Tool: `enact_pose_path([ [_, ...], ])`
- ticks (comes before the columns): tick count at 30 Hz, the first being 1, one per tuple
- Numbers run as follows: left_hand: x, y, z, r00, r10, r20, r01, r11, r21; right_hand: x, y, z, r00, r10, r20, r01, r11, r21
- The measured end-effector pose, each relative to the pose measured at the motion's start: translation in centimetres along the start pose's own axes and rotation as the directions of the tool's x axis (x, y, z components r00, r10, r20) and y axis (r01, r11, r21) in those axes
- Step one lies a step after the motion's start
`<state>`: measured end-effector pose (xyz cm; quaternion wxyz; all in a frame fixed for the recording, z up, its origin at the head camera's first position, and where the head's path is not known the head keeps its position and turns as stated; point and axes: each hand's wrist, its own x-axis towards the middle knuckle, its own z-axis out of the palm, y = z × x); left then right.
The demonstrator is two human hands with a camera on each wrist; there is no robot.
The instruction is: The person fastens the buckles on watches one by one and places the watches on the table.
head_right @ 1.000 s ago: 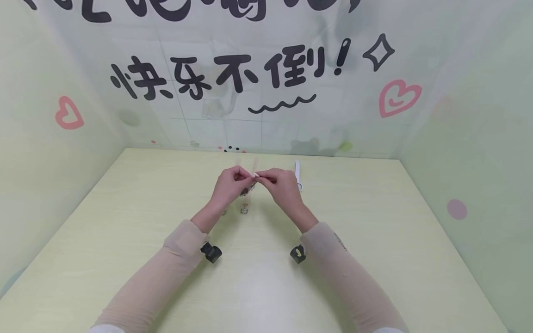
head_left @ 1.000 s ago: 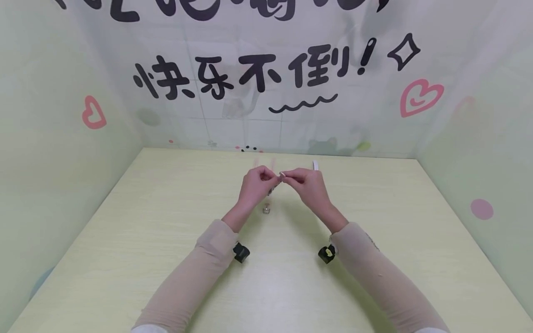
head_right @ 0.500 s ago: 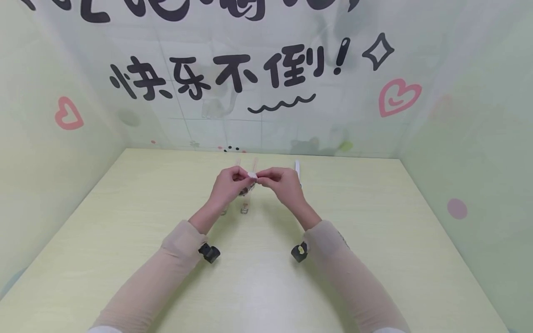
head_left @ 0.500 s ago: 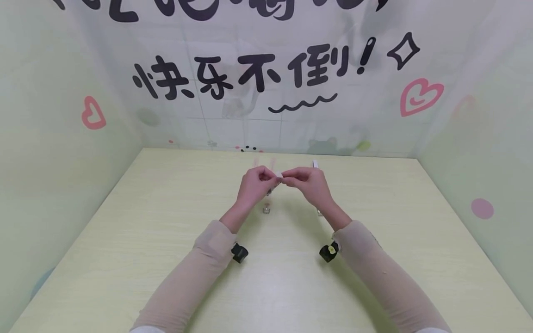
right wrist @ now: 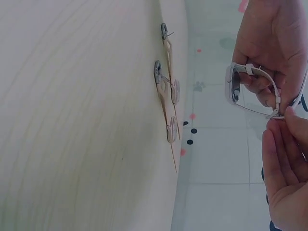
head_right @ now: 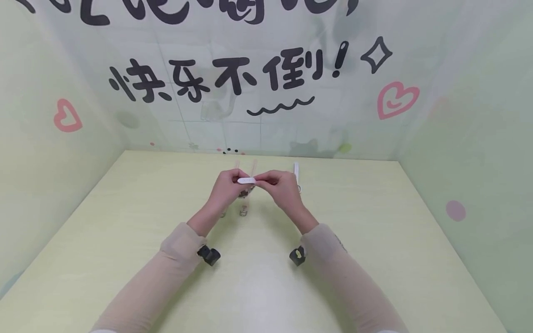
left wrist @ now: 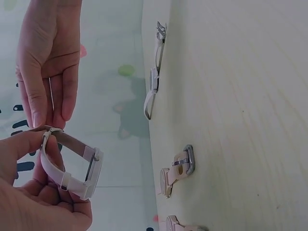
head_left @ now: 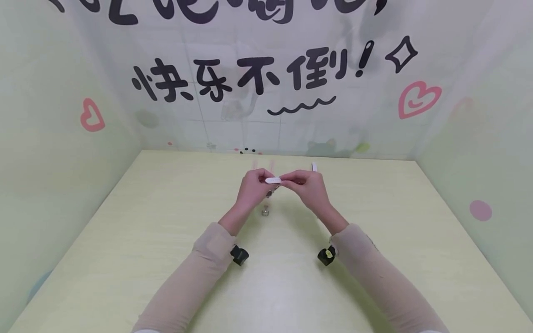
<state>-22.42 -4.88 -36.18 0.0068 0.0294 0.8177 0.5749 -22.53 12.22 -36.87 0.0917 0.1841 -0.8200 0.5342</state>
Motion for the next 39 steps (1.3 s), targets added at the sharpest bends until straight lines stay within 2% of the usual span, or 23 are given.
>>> enact_pose_path([
  [5,-0.2,0.1,0.0,1.000,-0.008,0.028,0.011,0.997,-0.083,-0.3,-0.3,-0.1,0.999,-0.044,-0.026,0.044,0.999,0.003],
  [8,-0.2,0.0,-0.1,0.999,0.010,0.050,-0.005,0.995,-0.096,-0.3,-0.5,-0.4,0.997,-0.073,-0.040,0.073,0.997,0.018],
  [12,-0.3,0.1,-0.3,0.994,0.040,0.102,-0.029,0.994,-0.108,-0.2,-0.9,-0.7,0.995,-0.076,-0.059,0.077,0.997,0.028],
  [17,-0.3,0.3,-0.4,0.987,0.035,0.157,-0.010,0.988,-0.154,-0.1,-1.2,-0.8,0.995,-0.064,-0.083,0.067,0.997,0.036],
  [27,-0.3,0.0,-0.6,0.990,0.006,0.140,0.033,0.961,-0.274,0.0,-1.1,-0.5,0.995,-0.088,-0.048,0.092,0.990,0.107],
  [33,-0.4,0.0,-0.7,0.989,-0.006,0.147,0.053,0.946,-0.320,-0.1,-1.2,-0.2,0.993,-0.104,-0.056,0.110,0.987,0.119],
  [39,-0.5,0.2,-0.3,0.995,-0.049,0.087,0.074,0.946,-0.314,-0.1,-1.3,0.4,0.991,-0.113,-0.074,0.120,0.987,0.104],
])
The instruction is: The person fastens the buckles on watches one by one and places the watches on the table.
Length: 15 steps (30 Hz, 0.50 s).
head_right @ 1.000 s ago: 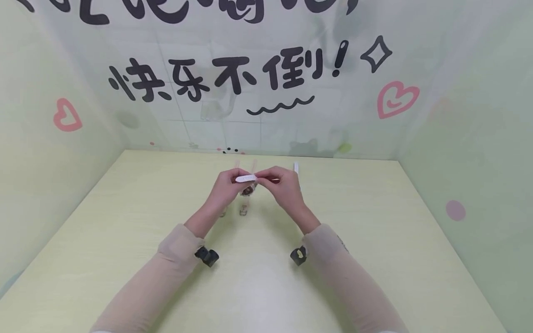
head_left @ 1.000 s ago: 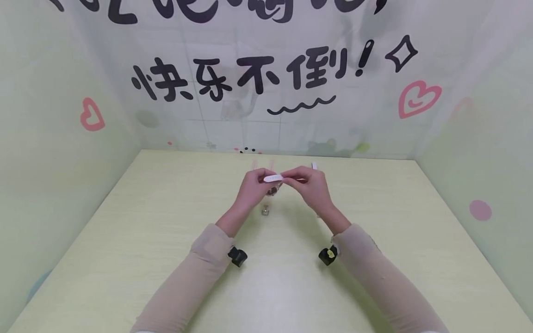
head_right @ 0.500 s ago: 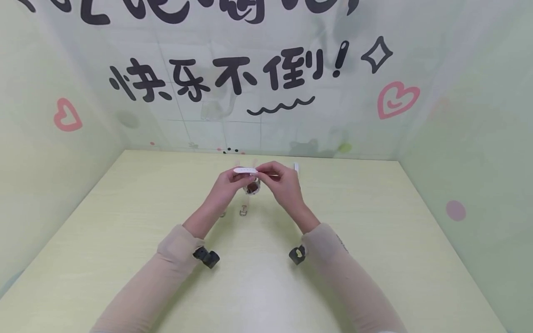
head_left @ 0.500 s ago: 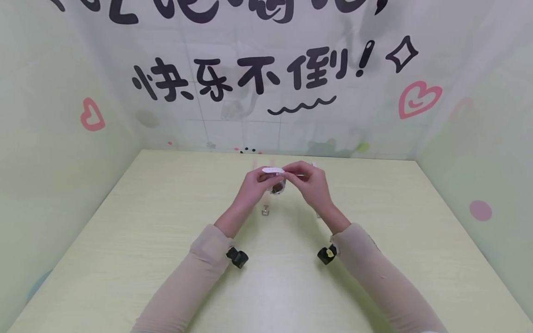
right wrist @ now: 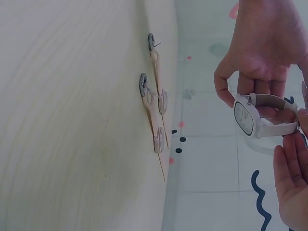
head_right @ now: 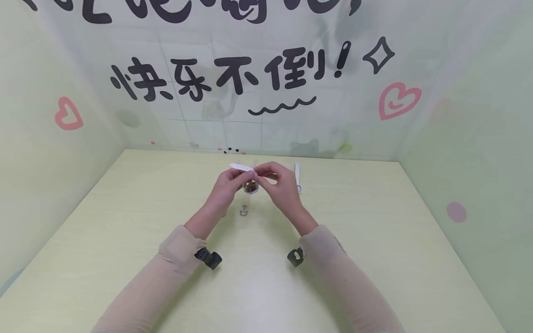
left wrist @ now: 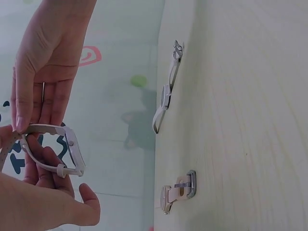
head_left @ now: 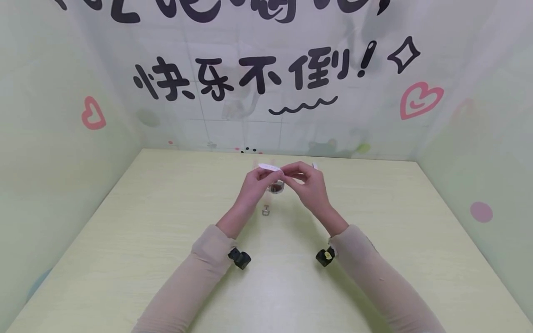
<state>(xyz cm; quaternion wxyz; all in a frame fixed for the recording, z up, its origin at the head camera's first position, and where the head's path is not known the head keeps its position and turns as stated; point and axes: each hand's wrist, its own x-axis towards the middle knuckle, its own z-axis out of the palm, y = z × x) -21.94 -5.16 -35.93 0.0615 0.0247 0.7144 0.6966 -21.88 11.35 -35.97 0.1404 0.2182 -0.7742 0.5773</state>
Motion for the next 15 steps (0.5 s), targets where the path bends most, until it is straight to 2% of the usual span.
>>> enact_pose_path([
  [5,0.02,0.08,0.28,0.998,-0.010,-0.057,0.010,1.000,0.002,-0.04,-0.10,0.23,1.000,-0.019,-0.006,0.019,1.000,-0.007],
  [15,-0.15,0.51,0.29,0.997,-0.016,-0.077,0.016,1.000,-0.001,-0.14,0.00,0.38,1.000,0.009,0.003,-0.009,1.000,-0.002],
])
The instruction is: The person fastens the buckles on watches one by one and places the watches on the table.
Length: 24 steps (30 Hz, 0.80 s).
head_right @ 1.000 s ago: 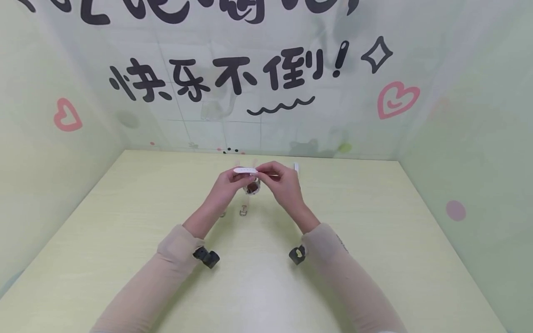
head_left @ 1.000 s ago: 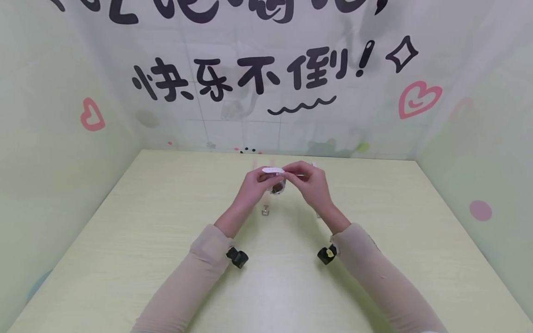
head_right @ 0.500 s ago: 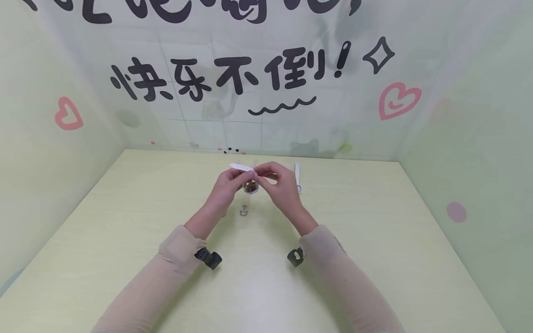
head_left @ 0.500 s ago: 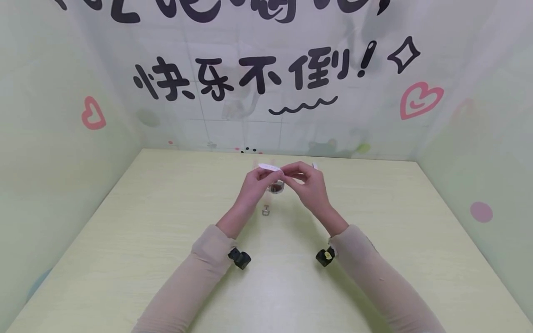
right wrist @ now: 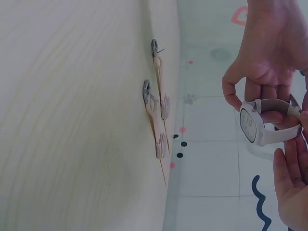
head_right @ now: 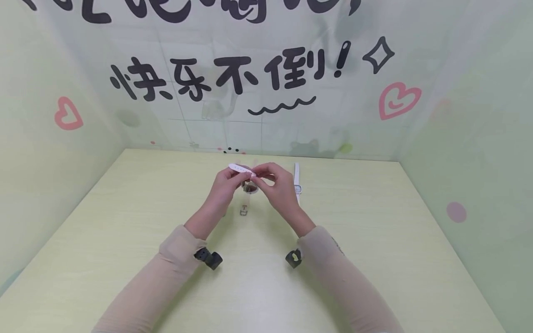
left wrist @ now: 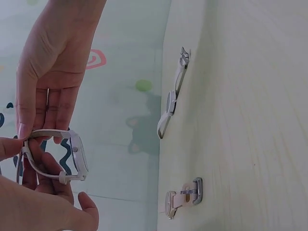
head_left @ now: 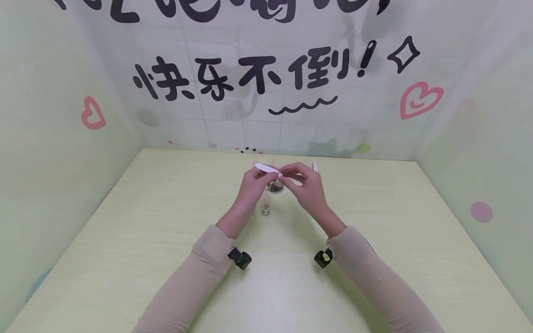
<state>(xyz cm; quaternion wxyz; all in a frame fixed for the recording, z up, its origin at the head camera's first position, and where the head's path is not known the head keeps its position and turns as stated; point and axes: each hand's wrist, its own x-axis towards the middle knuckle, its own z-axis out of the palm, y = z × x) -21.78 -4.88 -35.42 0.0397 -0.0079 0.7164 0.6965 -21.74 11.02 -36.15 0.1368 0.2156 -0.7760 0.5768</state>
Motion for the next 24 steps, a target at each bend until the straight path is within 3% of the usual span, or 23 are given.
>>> enact_pose_path([
  [11,-0.2,0.1,0.0,0.990,0.076,0.115,-0.080,0.996,0.029,0.0,-0.5,-0.3,0.982,0.186,0.046,-0.185,0.983,-0.015],
  [17,-0.1,-0.2,-0.5,0.987,0.067,0.144,-0.068,0.998,0.002,0.2,-0.4,-0.6,0.962,0.250,0.114,-0.264,0.956,0.131],
  [24,0.1,-0.4,-1.1,0.974,0.087,0.209,-0.085,0.996,-0.019,0.2,-0.2,-1.1,0.943,0.297,0.152,-0.330,0.898,0.290],
])
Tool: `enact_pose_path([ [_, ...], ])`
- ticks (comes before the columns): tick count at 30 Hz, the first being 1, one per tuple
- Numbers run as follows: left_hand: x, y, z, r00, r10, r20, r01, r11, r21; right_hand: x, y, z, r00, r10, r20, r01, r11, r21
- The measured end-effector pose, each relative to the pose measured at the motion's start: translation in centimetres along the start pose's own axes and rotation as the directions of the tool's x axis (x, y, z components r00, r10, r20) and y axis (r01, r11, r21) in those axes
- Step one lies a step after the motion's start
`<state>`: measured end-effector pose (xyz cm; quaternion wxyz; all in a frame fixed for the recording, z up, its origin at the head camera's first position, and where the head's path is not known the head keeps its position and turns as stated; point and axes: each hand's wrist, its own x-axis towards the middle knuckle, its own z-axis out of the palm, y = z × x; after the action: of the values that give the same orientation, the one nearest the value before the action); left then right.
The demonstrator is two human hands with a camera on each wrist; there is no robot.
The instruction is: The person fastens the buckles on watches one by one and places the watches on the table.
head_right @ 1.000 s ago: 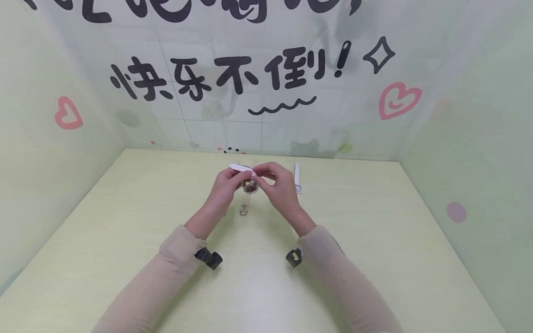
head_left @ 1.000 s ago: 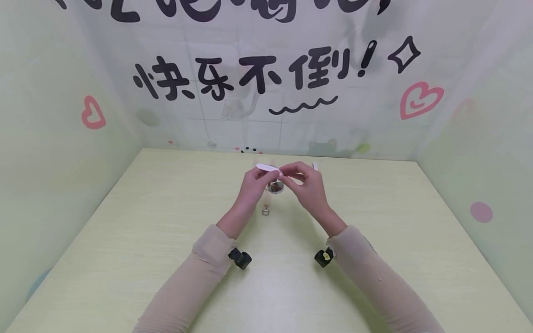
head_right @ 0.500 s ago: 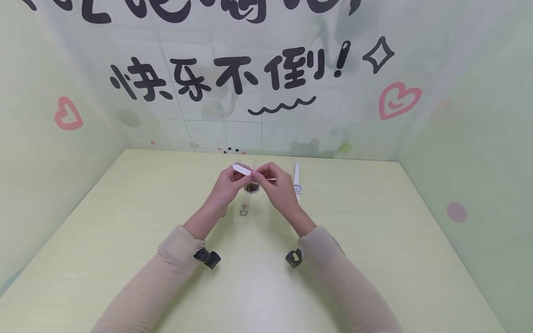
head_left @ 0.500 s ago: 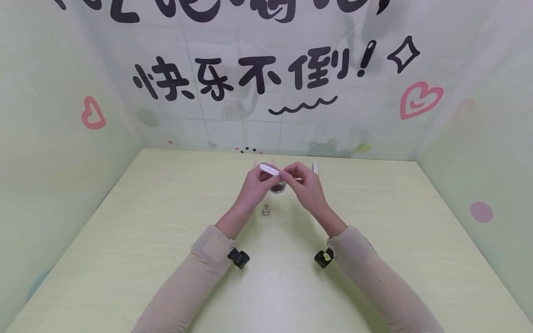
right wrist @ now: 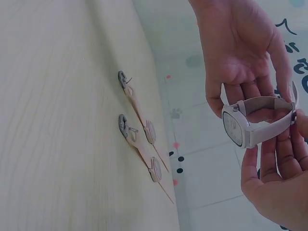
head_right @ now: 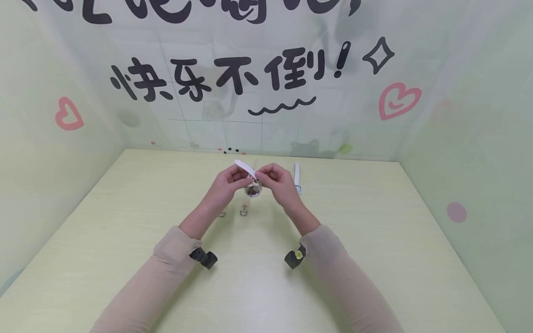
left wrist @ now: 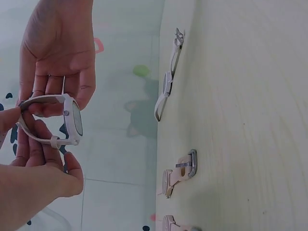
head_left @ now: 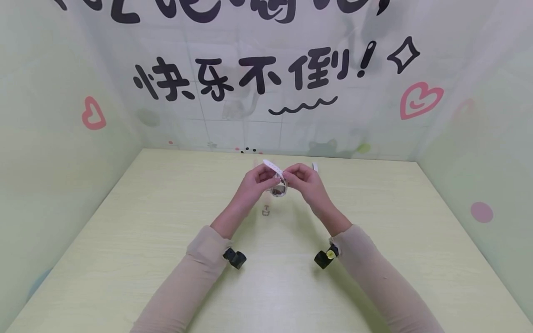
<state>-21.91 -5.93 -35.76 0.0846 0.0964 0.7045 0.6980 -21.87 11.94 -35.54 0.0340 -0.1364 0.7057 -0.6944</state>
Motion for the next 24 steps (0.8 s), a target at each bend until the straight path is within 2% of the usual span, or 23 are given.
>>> enact_pose_path([
  [6,0.0,-0.3,-0.3,1.000,0.027,-0.010,-0.027,1.000,-0.004,0.2,0.2,-0.1,0.998,0.055,-0.023,-0.053,0.994,0.096],
  [11,0.0,-0.4,-0.3,0.999,0.039,-0.027,-0.039,0.999,-0.001,0.2,0.2,0.0,0.998,0.058,-0.024,-0.055,0.990,0.130],
  [16,0.0,-0.5,-0.3,0.998,0.035,-0.045,-0.036,0.999,-0.026,0.2,0.2,-0.1,0.999,0.021,-0.040,-0.016,0.994,0.112],
  [24,0.0,-0.4,-0.1,0.999,0.020,-0.030,-0.021,1.000,-0.023,0.6,-0.8,-0.2,0.990,-0.120,-0.075,0.121,0.993,0.006],
])
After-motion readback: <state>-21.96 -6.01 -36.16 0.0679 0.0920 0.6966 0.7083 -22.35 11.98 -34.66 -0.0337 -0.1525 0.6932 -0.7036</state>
